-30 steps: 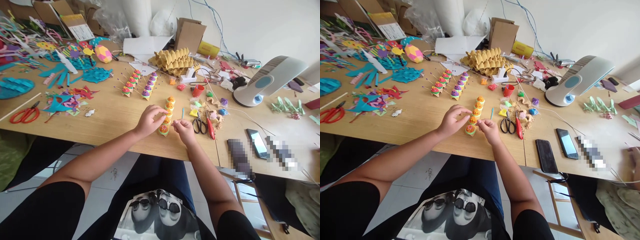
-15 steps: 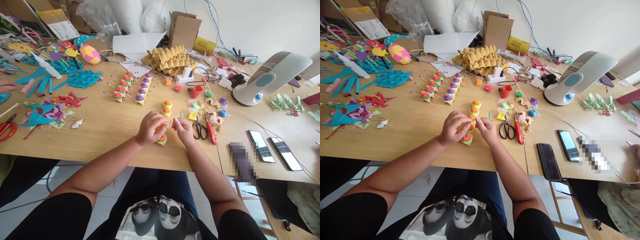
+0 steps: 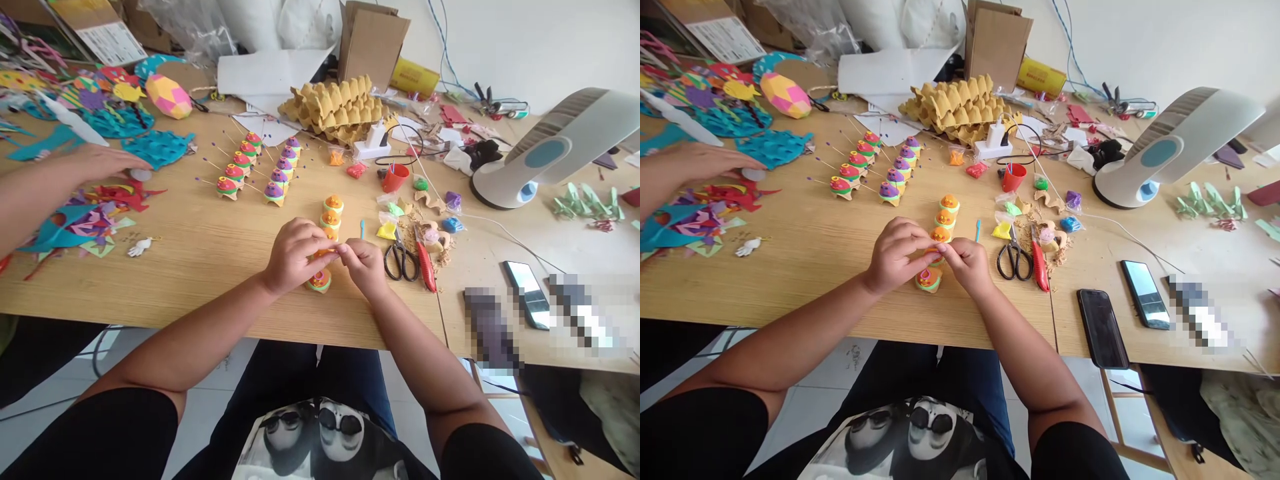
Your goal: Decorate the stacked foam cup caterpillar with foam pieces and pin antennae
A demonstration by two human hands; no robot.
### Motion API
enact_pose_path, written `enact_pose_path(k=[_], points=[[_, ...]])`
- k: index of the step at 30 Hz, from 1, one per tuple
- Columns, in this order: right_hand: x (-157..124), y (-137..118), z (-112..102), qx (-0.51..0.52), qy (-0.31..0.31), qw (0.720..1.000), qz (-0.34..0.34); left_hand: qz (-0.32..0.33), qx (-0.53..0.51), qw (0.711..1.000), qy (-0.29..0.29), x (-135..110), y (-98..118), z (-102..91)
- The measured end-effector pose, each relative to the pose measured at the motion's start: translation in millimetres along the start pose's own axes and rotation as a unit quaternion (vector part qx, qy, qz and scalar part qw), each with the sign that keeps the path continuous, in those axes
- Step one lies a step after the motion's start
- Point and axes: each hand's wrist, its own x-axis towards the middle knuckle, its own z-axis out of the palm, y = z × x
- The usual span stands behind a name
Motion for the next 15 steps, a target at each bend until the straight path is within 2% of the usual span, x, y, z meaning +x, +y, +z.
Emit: enact_pose_path(k=[2,5,8,10,12,15], points=[[0.4,-0.8,-0.8,0.016,-0.001,1.0,0.011,0.007,-0.005,1.0,0.004,0.1,-0.5,-0.3],[0.9,1.3,-2.4,0.103,-0.006,0.992,0.073,0.014,-0.016,1.0,0.014,0.7,-0.5,-0.6],[2.0,6.7,-2.9,0.227,-0.042,0.962,0.146,0.001,-0.014,1.0,0.021,1.7,0.1,-1.2],[2.9,9.7,-2.4,0.274,-0.057,0.943,0.179,-0.01,-0.006,1.0,0.022,2.1,0.4,-1.8],[3.7,10.9,-1.9,0.285,-0.05,0.936,0.198,-0.015,-0.004,1.0,0.026,2.3,0.4,-2.6],[4.5,8.5,-1.7,0.262,-0.02,0.944,0.201,-0.016,-0.003,1.0,0.018,2.3,-0.3,-3.6]])
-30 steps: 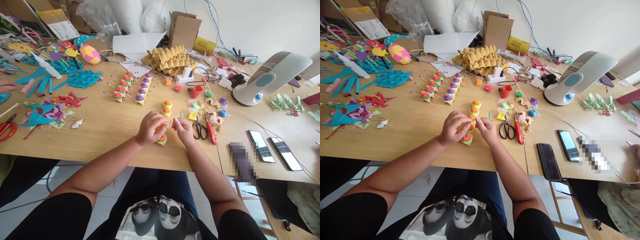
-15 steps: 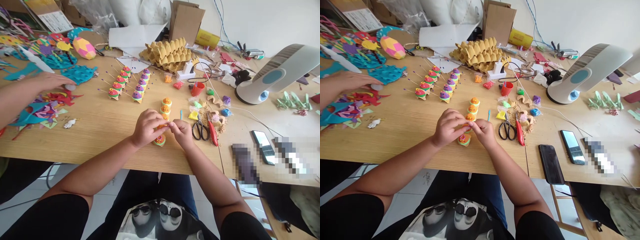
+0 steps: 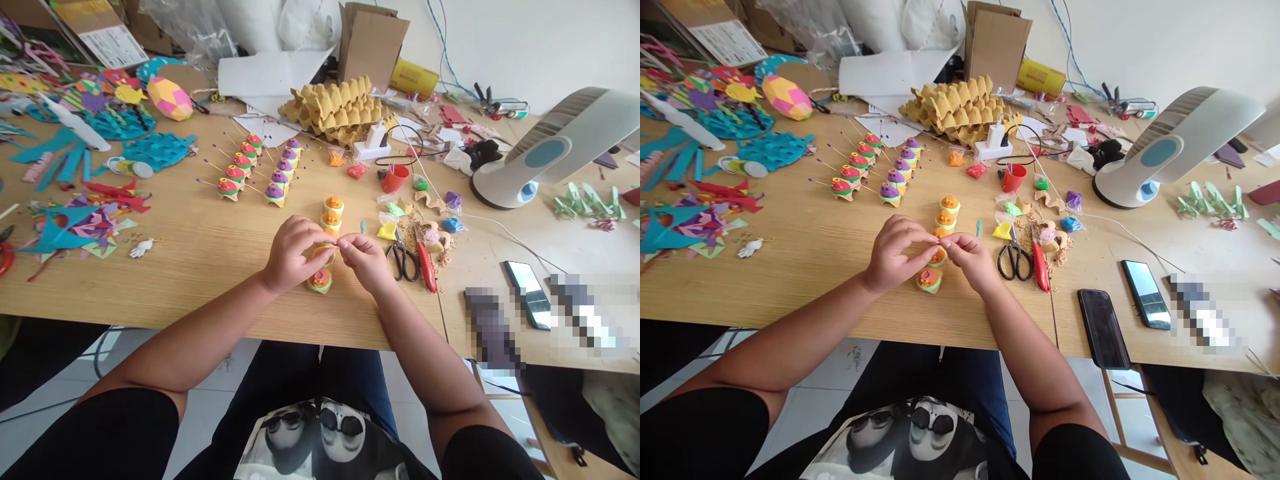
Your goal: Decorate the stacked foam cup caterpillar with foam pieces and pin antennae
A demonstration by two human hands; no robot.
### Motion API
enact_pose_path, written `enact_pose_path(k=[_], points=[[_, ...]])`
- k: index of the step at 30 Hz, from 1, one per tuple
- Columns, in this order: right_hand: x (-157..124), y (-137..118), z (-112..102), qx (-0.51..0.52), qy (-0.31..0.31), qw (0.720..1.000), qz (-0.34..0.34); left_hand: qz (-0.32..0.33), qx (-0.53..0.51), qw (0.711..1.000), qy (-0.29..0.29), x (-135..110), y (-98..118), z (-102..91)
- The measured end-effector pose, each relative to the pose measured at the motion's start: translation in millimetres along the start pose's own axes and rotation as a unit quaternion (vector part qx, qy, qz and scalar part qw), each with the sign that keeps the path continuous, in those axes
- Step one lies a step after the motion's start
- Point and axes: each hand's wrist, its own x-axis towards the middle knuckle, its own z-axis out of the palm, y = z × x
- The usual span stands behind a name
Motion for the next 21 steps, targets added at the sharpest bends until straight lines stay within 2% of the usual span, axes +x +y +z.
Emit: enact_pose_path(k=[4,8,15,21], points=[[-2.4,-5.1,2.2,-0.067,0.011,0.997,-0.029,0.006,0.009,1.0,-0.027,-0.7,-2.3,0.5],[-3.9,-6.3,2.1,-0.099,0.004,0.994,-0.044,0.022,0.012,1.0,-0.019,-1.3,-3.8,1.9],[-1.8,-2.4,0.4,0.018,-0.031,0.999,0.02,0.022,0.0,1.0,-0.011,-1.4,-5.7,2.4],[-1.1,-2.1,-0.7,0.039,-0.036,0.998,0.036,0.032,0.002,0.999,-0.018,-2.9,-7.3,3.5]])
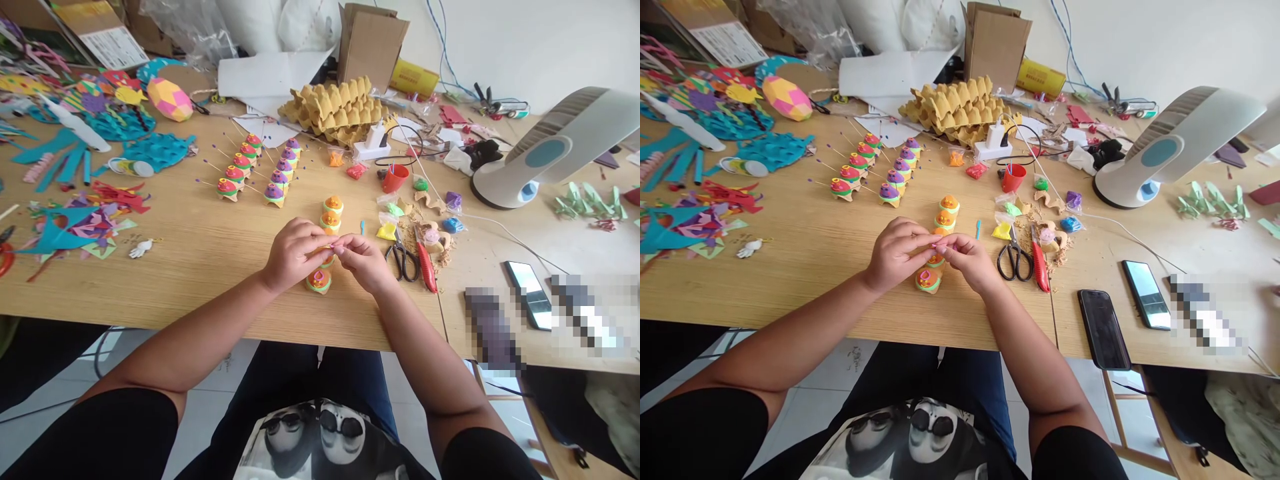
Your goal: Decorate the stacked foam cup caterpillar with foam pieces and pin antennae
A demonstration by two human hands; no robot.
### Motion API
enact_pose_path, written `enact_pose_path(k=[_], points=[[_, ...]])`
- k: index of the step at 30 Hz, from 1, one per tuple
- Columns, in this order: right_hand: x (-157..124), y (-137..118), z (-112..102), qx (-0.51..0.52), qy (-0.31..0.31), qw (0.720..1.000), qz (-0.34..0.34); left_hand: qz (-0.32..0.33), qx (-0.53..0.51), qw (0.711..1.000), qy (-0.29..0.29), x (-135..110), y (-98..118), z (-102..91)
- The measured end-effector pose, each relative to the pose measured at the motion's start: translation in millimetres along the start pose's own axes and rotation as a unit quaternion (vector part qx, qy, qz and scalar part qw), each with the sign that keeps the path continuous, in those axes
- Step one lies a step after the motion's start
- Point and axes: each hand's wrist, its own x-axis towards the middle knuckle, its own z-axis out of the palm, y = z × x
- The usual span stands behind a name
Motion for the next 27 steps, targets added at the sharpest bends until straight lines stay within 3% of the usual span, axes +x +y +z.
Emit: enact_pose_path(k=[5,12,16,27], points=[[-0.3,-1.4,0.8,-0.015,0.005,1.0,-0.016,0.017,-0.003,1.0,0.004,0.1,-0.5,-0.2],[1.1,-3.1,-4.1,-0.025,0.048,0.997,-0.051,-0.043,0.009,0.999,0.001,3.6,1.5,-3.5],[1.3,-3.9,-6.3,-0.09,0.066,0.991,-0.077,-0.059,0.005,0.998,0.006,5.7,2.7,-5.4],[-1.0,-4.8,-2.7,-0.12,0.082,0.988,-0.044,-0.063,-0.034,0.997,-0.037,2.6,-2.9,-0.8]])
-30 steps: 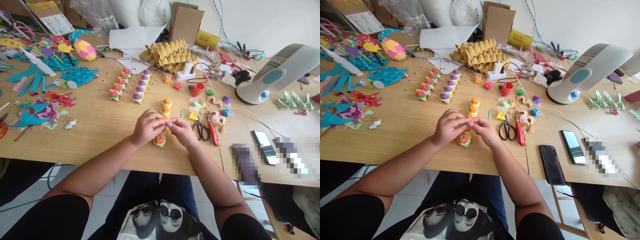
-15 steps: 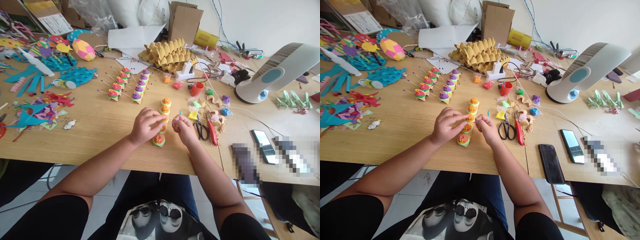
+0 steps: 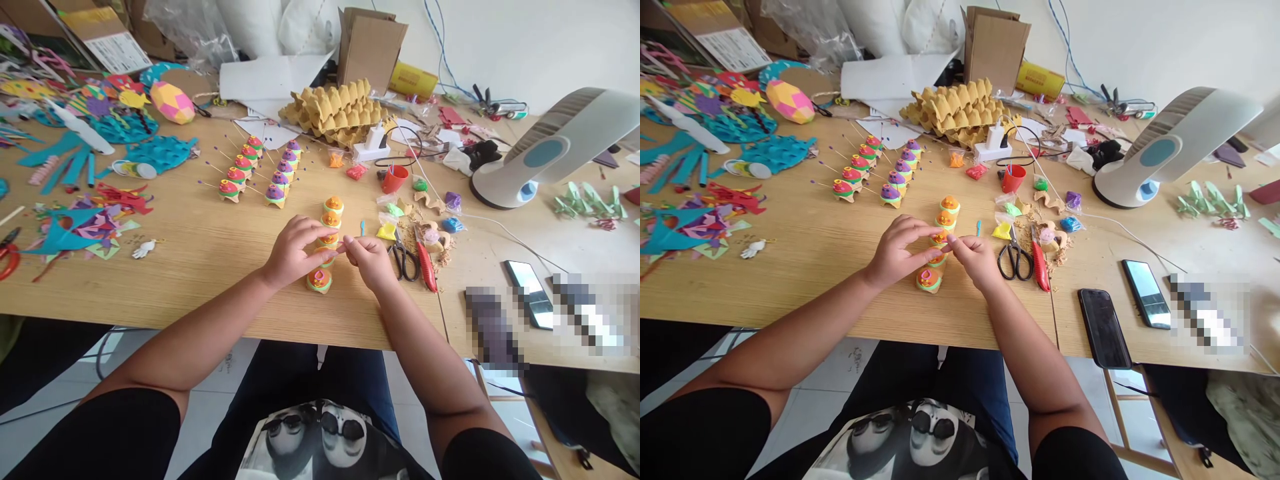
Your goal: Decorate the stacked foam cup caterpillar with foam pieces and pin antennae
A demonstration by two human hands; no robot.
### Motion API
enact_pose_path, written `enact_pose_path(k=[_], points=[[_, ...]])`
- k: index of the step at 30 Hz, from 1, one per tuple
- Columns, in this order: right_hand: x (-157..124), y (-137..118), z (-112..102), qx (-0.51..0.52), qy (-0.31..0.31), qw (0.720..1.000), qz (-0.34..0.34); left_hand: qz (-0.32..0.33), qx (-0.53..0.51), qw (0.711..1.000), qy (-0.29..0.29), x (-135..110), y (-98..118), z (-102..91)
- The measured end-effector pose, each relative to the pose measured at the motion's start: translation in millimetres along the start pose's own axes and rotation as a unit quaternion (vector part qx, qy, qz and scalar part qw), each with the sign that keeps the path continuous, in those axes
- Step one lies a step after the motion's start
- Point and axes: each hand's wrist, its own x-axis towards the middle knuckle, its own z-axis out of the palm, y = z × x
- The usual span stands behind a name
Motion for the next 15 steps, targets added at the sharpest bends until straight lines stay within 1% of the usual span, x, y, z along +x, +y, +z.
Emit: enact_pose_path(k=[4,9,12,15], points=[[-0.7,-2.0,1.7,0.017,-0.019,1.0,0.008,0.01,-0.006,1.0,-0.015,-0.1,0.1,0.4],[-2.0,-6.0,2.9,0.001,-0.054,0.998,0.018,-0.001,-0.034,0.999,-0.013,-0.2,-1.6,2.7],[-1.9,-5.3,0.7,-0.014,-0.07,0.997,0.01,0.006,-0.056,0.998,-0.013,-0.1,-1.7,3.6],[-1.2,-2.2,-1.9,-0.01,-0.087,0.996,0.001,0.003,-0.062,0.998,0.001,0.4,0.1,3.4]])
